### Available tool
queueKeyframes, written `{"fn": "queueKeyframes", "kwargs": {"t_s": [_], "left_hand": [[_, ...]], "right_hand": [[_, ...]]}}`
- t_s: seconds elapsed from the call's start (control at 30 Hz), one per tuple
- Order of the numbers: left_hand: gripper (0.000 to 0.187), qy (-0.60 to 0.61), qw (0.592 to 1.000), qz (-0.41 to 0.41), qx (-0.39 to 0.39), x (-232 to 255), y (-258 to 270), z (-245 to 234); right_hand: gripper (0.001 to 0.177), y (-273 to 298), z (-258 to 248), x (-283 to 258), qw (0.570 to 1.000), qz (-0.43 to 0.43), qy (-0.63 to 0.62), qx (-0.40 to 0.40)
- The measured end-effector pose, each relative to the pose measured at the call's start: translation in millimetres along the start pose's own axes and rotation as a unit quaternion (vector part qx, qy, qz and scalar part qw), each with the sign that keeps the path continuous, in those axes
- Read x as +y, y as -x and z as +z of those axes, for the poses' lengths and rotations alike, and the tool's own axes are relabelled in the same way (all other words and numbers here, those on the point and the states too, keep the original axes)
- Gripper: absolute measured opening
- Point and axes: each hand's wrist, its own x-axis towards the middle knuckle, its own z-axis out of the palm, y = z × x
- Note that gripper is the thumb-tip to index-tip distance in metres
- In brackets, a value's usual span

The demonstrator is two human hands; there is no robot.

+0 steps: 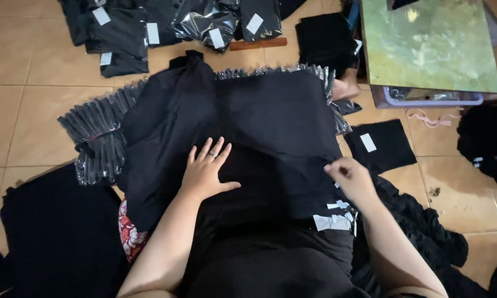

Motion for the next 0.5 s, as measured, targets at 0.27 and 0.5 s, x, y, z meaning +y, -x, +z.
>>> {"fn": "queueKeyframes", "kwargs": {"t_s": [0.27, 0.5], "left_hand": [[0.113, 0.002, 1.000, 0.002, -0.002, -1.2, -0.6, 3.6], [0.112, 0.007, 1.000, 0.002, -0.005, -1.9, -0.9, 3.9]], "right_hand": [[0.011, -55.3, 12.1, 41.7, 0.952, 0.071, -0.297, 0.020], [0.034, -33.5, -19.6, -34.1, 0.941, 0.195, -0.275, -0.030]]}}
